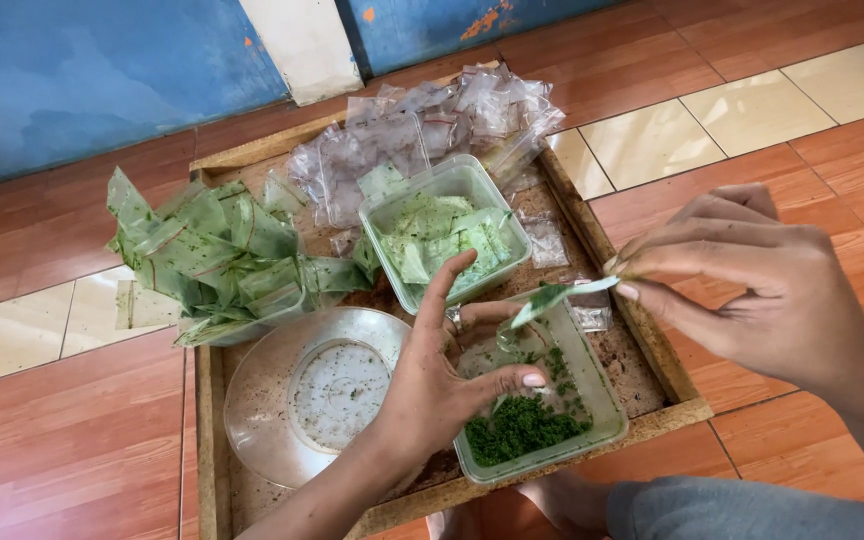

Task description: The person prepares food parcels by placing green paste and chopped herbs into plastic bags, then folding and sealing them by hand.

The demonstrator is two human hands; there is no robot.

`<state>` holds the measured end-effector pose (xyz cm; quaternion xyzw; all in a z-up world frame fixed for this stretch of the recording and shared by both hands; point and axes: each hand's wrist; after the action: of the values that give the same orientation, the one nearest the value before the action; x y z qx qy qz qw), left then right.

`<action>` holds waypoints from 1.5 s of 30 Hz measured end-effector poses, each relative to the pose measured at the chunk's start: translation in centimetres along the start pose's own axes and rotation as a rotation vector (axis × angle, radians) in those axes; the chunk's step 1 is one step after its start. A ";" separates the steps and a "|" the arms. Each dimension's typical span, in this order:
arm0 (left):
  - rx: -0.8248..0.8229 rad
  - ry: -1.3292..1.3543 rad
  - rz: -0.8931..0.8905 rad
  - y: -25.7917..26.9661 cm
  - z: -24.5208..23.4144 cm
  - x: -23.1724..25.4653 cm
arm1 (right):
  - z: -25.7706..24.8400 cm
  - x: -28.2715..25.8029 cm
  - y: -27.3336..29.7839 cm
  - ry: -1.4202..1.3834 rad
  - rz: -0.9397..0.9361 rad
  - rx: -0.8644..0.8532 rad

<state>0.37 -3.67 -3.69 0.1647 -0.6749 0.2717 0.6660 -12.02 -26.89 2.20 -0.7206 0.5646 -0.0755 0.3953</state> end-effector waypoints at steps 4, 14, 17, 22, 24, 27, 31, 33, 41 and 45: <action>0.031 0.008 0.036 0.2 -0.4 0.4 | -0.2 0.1 0.2 0.080 0.040 0.040; -0.046 -0.071 0.196 0.5 -1.0 1.0 | 0.3 2.4 0.9 0.128 0.129 -0.043; -0.104 -0.118 0.248 0.6 -1.2 0.7 | 0.7 2.7 1.2 0.100 0.138 -0.140; -0.128 0.078 0.190 0.7 -1.2 1.7 | 1.2 2.9 1.6 0.072 0.210 -0.237; -0.122 -0.054 0.207 0.5 -1.6 1.2 | 1.3 2.6 1.4 0.043 0.237 -0.270; -0.069 -0.131 0.157 0.5 -1.2 1.0 | 1.3 2.7 1.3 0.051 0.166 -0.210; -0.043 -0.329 0.069 0.1 -0.7 1.7 | 0.5 2.1 1.0 0.120 0.087 -0.088; -0.030 -0.283 -0.235 -0.1 -0.3 2.3 | 0.0 1.2 0.6 0.125 0.053 0.025; -0.045 -0.477 -0.414 -0.2 0.4 2.8 | 1.4 0.6 0.5 0.008 -0.108 -0.044; -0.045 -0.454 -0.441 -0.3 0.4 3.0 | 1.7 0.8 0.5 0.077 -0.143 -0.068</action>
<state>0.07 -3.71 -0.70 0.3486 -0.7601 0.0621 0.5448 -11.12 -26.79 0.45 -0.7687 0.5287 -0.1119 0.3421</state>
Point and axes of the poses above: each hand's wrist, its own y-axis away from the middle knuckle, its own z-axis out of the palm, x = y × z, and after that the axes turned 2 degrees about y, right-handed
